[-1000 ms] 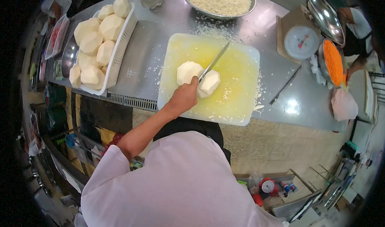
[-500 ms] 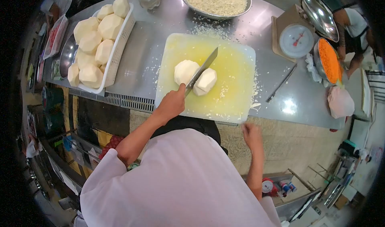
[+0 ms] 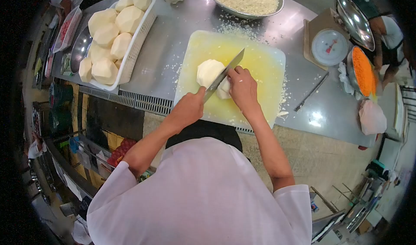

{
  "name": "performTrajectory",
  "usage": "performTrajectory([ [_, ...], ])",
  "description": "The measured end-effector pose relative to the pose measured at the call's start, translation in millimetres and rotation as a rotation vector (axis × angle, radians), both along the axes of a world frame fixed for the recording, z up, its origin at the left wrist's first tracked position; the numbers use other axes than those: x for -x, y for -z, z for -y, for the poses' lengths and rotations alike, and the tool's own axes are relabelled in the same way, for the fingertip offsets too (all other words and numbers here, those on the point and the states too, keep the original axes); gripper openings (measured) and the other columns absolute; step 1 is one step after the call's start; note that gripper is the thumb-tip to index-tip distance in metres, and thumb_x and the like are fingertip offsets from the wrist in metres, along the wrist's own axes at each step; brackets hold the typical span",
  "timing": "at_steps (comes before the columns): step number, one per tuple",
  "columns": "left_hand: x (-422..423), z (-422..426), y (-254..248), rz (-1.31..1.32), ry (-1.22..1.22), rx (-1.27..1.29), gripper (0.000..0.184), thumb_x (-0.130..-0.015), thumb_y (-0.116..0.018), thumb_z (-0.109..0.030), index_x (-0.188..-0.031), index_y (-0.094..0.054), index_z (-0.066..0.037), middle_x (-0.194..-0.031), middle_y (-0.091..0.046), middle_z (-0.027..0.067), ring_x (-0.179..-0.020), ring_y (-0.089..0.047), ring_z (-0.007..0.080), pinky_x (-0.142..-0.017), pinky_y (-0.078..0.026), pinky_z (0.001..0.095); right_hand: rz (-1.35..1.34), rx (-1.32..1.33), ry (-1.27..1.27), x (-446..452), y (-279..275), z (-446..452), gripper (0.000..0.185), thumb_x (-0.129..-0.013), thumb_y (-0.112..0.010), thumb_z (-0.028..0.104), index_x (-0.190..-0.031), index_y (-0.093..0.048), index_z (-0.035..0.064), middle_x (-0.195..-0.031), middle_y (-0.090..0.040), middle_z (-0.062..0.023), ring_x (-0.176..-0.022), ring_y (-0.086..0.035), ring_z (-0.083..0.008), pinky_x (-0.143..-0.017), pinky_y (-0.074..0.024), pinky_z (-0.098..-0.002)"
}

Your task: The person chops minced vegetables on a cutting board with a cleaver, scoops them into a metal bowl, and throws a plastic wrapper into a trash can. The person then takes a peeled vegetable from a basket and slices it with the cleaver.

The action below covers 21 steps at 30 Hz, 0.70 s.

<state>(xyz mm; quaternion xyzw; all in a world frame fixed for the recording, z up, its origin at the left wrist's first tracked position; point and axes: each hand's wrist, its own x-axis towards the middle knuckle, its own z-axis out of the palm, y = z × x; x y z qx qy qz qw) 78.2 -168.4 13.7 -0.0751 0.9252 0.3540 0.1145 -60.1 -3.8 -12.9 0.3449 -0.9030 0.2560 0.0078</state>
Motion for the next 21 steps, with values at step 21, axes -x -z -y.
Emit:
performTrajectory([
  [21, -7, -2, -27, 0.195, 0.019, -0.019, 0.033, -0.083, -0.052, 0.004, -0.115, -0.046, 0.008, -0.077, -0.064, 0.0321, -0.08, -0.065, 0.0528, -0.072, -0.051, 0.0599, -0.066, 0.076, 0.068, -7, 9, -2, 0.01, -0.084, -0.064, 0.005, -0.092, -0.067, 0.0097, -0.087, -0.062, -0.0077, -0.084, -0.061, -0.0301, -0.068, -0.0516, -0.0427],
])
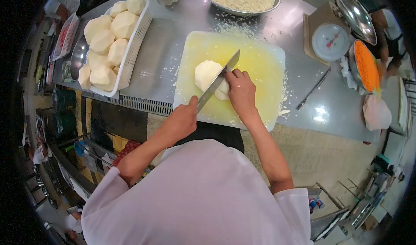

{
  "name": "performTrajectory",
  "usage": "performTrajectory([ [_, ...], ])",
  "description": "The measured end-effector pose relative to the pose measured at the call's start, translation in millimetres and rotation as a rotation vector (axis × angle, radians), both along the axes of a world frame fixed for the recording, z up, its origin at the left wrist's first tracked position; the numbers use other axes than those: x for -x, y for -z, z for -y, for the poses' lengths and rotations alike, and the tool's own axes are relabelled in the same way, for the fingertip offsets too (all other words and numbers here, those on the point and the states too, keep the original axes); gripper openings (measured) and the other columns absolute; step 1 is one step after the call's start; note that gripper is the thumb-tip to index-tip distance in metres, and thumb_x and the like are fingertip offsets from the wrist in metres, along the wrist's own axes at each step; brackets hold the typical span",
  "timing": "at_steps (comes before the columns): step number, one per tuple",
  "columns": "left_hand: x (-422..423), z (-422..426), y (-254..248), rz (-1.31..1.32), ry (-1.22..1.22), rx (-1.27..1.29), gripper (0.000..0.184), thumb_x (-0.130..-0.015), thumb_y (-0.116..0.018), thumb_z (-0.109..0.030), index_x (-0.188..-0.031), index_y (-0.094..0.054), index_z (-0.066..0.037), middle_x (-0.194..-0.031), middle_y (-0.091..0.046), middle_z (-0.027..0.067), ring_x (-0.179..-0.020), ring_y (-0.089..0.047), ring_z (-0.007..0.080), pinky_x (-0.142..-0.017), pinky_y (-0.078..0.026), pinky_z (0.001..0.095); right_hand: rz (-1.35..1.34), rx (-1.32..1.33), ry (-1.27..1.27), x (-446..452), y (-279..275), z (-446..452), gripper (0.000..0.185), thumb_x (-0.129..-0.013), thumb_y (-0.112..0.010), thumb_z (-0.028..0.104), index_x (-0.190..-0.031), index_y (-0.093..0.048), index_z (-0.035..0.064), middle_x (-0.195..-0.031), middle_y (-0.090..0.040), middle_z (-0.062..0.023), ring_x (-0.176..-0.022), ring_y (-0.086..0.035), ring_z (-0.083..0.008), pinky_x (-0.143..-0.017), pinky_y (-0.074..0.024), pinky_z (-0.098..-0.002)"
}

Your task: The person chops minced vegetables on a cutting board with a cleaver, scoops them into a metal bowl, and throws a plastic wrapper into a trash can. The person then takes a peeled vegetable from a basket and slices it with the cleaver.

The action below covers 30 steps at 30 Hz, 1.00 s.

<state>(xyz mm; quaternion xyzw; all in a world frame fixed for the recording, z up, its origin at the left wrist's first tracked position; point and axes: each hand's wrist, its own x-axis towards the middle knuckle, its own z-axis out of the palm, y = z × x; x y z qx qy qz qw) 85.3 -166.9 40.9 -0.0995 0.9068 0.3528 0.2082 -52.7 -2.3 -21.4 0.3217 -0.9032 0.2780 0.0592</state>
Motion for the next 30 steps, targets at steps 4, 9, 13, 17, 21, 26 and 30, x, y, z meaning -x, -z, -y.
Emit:
performTrajectory([
  [4, 40, -14, 61, -0.262, -0.016, 0.004, 0.024, -0.084, -0.051, 0.006, -0.107, -0.045, 0.007, -0.074, -0.062, 0.0331, -0.077, -0.063, 0.0539, -0.07, -0.049, 0.0604, 0.022, 0.007, -0.006, 2, -2, -1, 0.011, -0.083, -0.065, 0.003, -0.092, -0.067, 0.009, -0.087, -0.062, -0.0072, -0.084, -0.061, -0.0304, -0.068, -0.0516, -0.0434],
  [9, 48, -10, 65, -0.339, -0.016, 0.012, 0.022, -0.085, -0.051, 0.005, -0.106, -0.044, 0.007, -0.074, -0.063, 0.0327, -0.078, -0.063, 0.0539, -0.07, -0.05, 0.0601, 0.41, 0.315, 0.121, -21, -18, -45, 0.02, -0.086, -0.072, 0.008, -0.106, -0.071, 0.0038, -0.097, -0.069, -0.0146, -0.092, -0.069, -0.0304, -0.078, -0.054, -0.0379],
  [13, 37, -4, 56, -0.165, -0.021, -0.002, 0.021, -0.085, -0.051, 0.005, -0.105, -0.044, 0.007, -0.074, -0.063, 0.0326, -0.078, -0.064, 0.0534, -0.071, -0.05, 0.0595, 0.718, -0.007, 0.328, -88, 6, -160, 0.047, -0.102, -0.06, 0.043, -0.115, -0.071, -0.0012, -0.105, -0.074, -0.0137, -0.094, -0.068, -0.0203, -0.084, -0.0532, -0.0356],
  [17, 37, -2, 60, -0.188, -0.026, -0.031, 0.03, -0.08, -0.056, 0.006, -0.108, -0.046, 0.008, -0.075, -0.063, 0.0317, -0.079, -0.065, 0.0529, -0.072, -0.051, 0.0598, 1.223, -0.036, 0.729, -226, 110, -278, 0.075, -0.101, -0.047, 0.066, -0.135, -0.062, 0.0008, -0.116, -0.072, -0.0119, -0.107, -0.064, -0.0225, -0.094, -0.0483, -0.0374],
  [21, 39, -4, 53, -0.143, -0.019, -0.016, 0.027, -0.082, -0.054, 0.005, -0.107, -0.044, 0.007, -0.075, -0.063, 0.0321, -0.079, -0.065, 0.0529, -0.071, -0.051, 0.0598, 1.487, 0.007, 0.883, -299, 114, -295, 0.076, -0.1, -0.048, 0.066, -0.137, -0.061, 0.0007, -0.119, -0.071, -0.0133, -0.11, -0.063, -0.0239, -0.097, -0.0471, -0.038],
  [26, 39, -7, 52, -0.114, -0.007, -0.004, 0.031, -0.08, -0.056, 0.005, -0.108, -0.044, 0.007, -0.077, -0.064, 0.032, -0.079, -0.065, 0.0527, -0.071, -0.051, 0.06, 1.541, 0.064, 0.898, -309, 104, -285, 0.076, -0.1, -0.049, 0.066, -0.138, -0.059, 0.0005, -0.122, -0.07, -0.0151, -0.114, -0.062, -0.0256, -0.1, -0.0456, -0.0387],
  [30, 36, -5, 59, -0.177, -0.014, -0.023, 0.023, -0.084, -0.052, 0.005, -0.105, -0.041, 0.005, -0.074, -0.062, 0.0323, -0.078, -0.063, 0.0534, -0.071, -0.049, 0.0608, 1.552, 0.071, 0.887, -307, 103, -280, 0.077, -0.099, -0.049, 0.065, -0.14, -0.058, 0.0004, -0.124, -0.069, -0.0166, -0.117, -0.061, -0.0269, -0.103, -0.0445, -0.0393],
])
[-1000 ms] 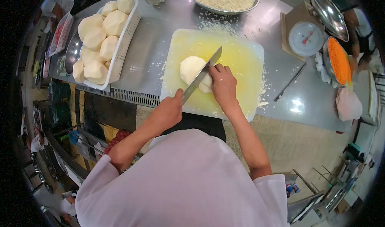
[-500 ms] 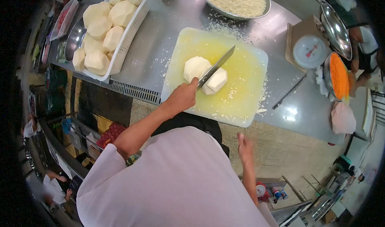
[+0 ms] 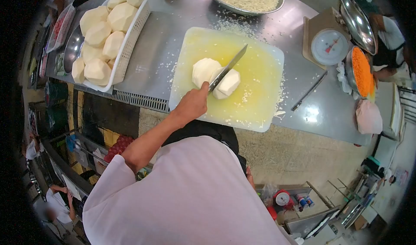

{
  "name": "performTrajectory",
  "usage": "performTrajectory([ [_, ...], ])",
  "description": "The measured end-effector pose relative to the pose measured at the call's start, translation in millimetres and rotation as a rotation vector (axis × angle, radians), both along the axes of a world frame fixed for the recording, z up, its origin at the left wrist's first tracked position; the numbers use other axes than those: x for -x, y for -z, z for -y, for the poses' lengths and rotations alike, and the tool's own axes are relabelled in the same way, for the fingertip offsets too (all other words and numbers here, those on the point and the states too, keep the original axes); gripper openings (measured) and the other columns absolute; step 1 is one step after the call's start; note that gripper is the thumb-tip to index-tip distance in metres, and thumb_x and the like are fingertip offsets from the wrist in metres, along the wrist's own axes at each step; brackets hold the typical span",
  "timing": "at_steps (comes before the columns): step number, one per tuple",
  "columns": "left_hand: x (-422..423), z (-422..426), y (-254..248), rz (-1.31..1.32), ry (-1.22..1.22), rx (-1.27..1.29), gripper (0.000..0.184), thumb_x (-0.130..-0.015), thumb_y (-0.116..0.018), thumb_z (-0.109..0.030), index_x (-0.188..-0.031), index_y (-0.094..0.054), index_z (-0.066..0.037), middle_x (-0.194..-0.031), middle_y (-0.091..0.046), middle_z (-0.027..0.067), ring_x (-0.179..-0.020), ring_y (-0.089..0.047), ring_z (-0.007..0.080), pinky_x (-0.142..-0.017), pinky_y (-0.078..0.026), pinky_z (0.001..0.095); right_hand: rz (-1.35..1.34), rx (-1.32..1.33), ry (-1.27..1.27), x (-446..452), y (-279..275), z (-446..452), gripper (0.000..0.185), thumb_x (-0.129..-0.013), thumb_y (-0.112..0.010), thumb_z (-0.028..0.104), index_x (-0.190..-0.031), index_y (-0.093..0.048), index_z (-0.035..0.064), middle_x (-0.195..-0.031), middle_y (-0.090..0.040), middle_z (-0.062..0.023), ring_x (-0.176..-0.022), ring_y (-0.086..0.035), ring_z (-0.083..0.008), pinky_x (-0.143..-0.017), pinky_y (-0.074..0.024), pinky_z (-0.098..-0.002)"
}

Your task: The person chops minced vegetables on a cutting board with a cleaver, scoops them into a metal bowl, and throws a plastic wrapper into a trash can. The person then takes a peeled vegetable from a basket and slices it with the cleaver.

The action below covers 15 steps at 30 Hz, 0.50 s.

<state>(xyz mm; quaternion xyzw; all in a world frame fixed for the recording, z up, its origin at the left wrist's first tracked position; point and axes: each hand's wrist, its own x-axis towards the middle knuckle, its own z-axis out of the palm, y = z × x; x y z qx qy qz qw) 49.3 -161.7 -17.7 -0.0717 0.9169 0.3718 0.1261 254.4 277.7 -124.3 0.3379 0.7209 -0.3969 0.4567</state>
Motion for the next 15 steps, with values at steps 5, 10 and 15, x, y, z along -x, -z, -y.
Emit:
performTrajectory([
  [5, 0, 0, 1, -0.019, 0.005, 0.01, 0.024, -0.083, -0.052, 0.006, -0.105, -0.042, 0.006, -0.072, -0.061, 0.0323, -0.076, -0.063, 0.0537, -0.069, -0.048, 0.0609, 0.005, 0.027, -0.019, 10, -3, 1, 0.078, -0.099, -0.05, 0.065, -0.141, -0.057, 0.0002, -0.127, -0.068, -0.0184, -0.121, -0.06, -0.0286, -0.106, -0.043, -0.04],
  [10, -1, 2, 5, -0.083, 0.005, 0.02, 0.023, -0.083, -0.052, 0.006, -0.104, -0.043, 0.008, -0.071, -0.061, 0.0328, -0.075, -0.063, 0.0534, -0.067, -0.049, 0.0606, -0.431, -0.117, -0.218, 128, -26, 40, 0.061, -0.101, -0.057, 0.054, -0.124, -0.069, -0.0004, -0.106, -0.069, -0.0049, -0.1, -0.06, -0.0158, -0.09, -0.0463, -0.0331],
  [15, -5, 5, 1, -0.077, -0.018, -0.021, 0.02, -0.086, -0.052, 0.003, -0.105, -0.045, 0.006, -0.071, -0.061, 0.0332, -0.073, -0.062, 0.0539, -0.068, -0.048, 0.061, -1.248, 0.171, -0.491, 261, -128, 209, 0.016, -0.093, -0.071, 0.013, -0.104, -0.072, 0.002, -0.099, -0.07, -0.0135, -0.094, -0.069, -0.0247, -0.08, -0.0541, -0.0356],
])
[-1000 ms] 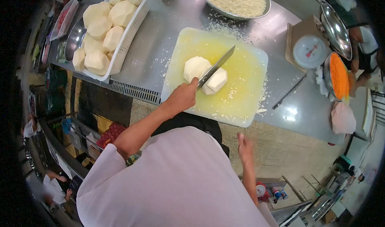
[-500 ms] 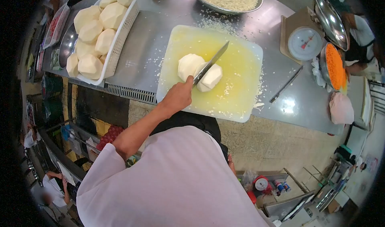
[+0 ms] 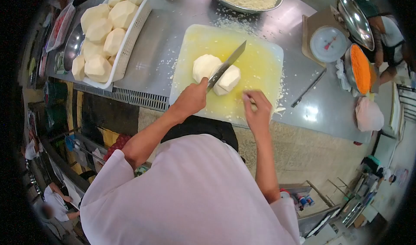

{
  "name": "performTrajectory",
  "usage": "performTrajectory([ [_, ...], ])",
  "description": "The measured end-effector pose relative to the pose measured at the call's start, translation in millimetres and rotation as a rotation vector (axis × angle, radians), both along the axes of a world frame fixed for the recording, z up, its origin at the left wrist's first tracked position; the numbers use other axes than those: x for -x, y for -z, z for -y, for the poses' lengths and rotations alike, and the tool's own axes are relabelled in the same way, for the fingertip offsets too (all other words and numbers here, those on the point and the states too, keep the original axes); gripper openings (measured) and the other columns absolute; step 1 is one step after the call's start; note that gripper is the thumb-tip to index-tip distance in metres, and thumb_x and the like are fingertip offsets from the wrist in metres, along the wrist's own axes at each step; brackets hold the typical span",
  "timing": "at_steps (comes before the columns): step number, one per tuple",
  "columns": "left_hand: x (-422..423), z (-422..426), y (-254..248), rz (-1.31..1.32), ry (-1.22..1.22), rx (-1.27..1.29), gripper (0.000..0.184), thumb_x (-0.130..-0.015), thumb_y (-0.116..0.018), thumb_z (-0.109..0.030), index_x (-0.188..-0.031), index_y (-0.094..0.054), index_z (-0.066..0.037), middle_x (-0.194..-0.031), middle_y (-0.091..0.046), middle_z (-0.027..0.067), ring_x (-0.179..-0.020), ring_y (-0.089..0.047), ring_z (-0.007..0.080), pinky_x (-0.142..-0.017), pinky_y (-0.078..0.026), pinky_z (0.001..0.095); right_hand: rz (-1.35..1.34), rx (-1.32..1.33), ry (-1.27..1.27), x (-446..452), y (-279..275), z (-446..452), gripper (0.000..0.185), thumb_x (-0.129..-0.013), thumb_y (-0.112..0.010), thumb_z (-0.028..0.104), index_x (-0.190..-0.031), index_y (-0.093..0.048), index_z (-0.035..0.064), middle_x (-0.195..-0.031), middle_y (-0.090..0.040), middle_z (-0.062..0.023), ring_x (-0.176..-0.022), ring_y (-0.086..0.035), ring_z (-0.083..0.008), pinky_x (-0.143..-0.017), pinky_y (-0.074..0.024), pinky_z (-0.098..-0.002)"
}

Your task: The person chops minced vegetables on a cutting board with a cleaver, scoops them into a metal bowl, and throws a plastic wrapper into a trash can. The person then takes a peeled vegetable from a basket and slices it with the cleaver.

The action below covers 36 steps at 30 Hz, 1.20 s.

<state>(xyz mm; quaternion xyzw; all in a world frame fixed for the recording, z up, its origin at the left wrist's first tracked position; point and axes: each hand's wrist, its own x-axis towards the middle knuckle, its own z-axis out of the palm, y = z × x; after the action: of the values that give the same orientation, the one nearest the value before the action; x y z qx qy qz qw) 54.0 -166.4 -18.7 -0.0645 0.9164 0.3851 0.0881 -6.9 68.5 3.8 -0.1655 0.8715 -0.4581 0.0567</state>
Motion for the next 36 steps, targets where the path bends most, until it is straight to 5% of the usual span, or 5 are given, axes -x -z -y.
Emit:
performTrajectory([
  [10, -49, 11, -90, 0.15, 0.01, 0.001, 0.018, -0.094, -0.052, -0.001, -0.109, -0.043, 0.004, -0.067, -0.059, 0.032, -0.072, -0.061, 0.0536, -0.066, -0.046, 0.0614, -0.346, -0.272, -0.198, 38, 22, 69, 0.016, -0.084, -0.066, 0.003, -0.099, -0.067, 0.0053, -0.094, -0.063, -0.0121, -0.09, -0.063, -0.033, -0.074, -0.0537, -0.0446],
  [17, -39, -7, -45, 0.23, 0.02, 0.053, 0.03, -0.083, -0.052, 0.005, -0.112, -0.043, 0.005, -0.072, -0.062, 0.0301, -0.079, -0.064, 0.0523, -0.072, -0.05, 0.0611, -0.354, -0.287, -0.173, 35, 22, 68, 0.018, -0.083, -0.066, 0.001, -0.099, -0.068, 0.0074, -0.095, -0.064, -0.0099, -0.088, -0.062, -0.0317, -0.072, -0.0531, -0.0436],
  [19, -21, -14, 2, -0.056, 0.001, 0.037, 0.028, -0.086, -0.052, 0.005, -0.112, -0.044, 0.008, -0.07, -0.061, 0.0317, -0.07, -0.062, 0.0536, -0.065, -0.048, 0.0606, -0.361, -0.291, -0.181, 36, 22, 71, 0.018, -0.082, -0.066, 0.001, -0.099, -0.068, 0.0078, -0.095, -0.064, -0.0094, -0.088, -0.062, -0.0316, -0.072, -0.053, -0.0432],
  [28, -33, -5, -52, 0.248, 0.021, 0.028, 0.038, -0.081, -0.054, 0.006, -0.118, -0.044, 0.009, -0.076, -0.063, 0.032, -0.076, -0.063, 0.0527, -0.07, -0.049, 0.0609, -0.362, -0.253, -0.15, 34, 24, 68, 0.017, -0.082, -0.067, 0.0, -0.097, -0.068, 0.0083, -0.094, -0.065, -0.0082, -0.086, -0.062, -0.0311, -0.071, -0.0522, -0.0421],
  [36, -10, -6, -57, 0.101, 0.036, 0.067, 0.029, -0.087, -0.053, 0.003, -0.113, -0.041, 0.007, -0.071, -0.061, 0.0318, -0.074, -0.062, 0.0533, -0.067, -0.047, 0.0614, -0.35, -0.262, -0.151, 34, 25, 66, 0.019, -0.08, -0.066, 0.0, -0.097, -0.067, 0.0086, -0.092, -0.064, -0.0085, -0.086, -0.061, -0.0308, -0.07, -0.0519, -0.0424],
])
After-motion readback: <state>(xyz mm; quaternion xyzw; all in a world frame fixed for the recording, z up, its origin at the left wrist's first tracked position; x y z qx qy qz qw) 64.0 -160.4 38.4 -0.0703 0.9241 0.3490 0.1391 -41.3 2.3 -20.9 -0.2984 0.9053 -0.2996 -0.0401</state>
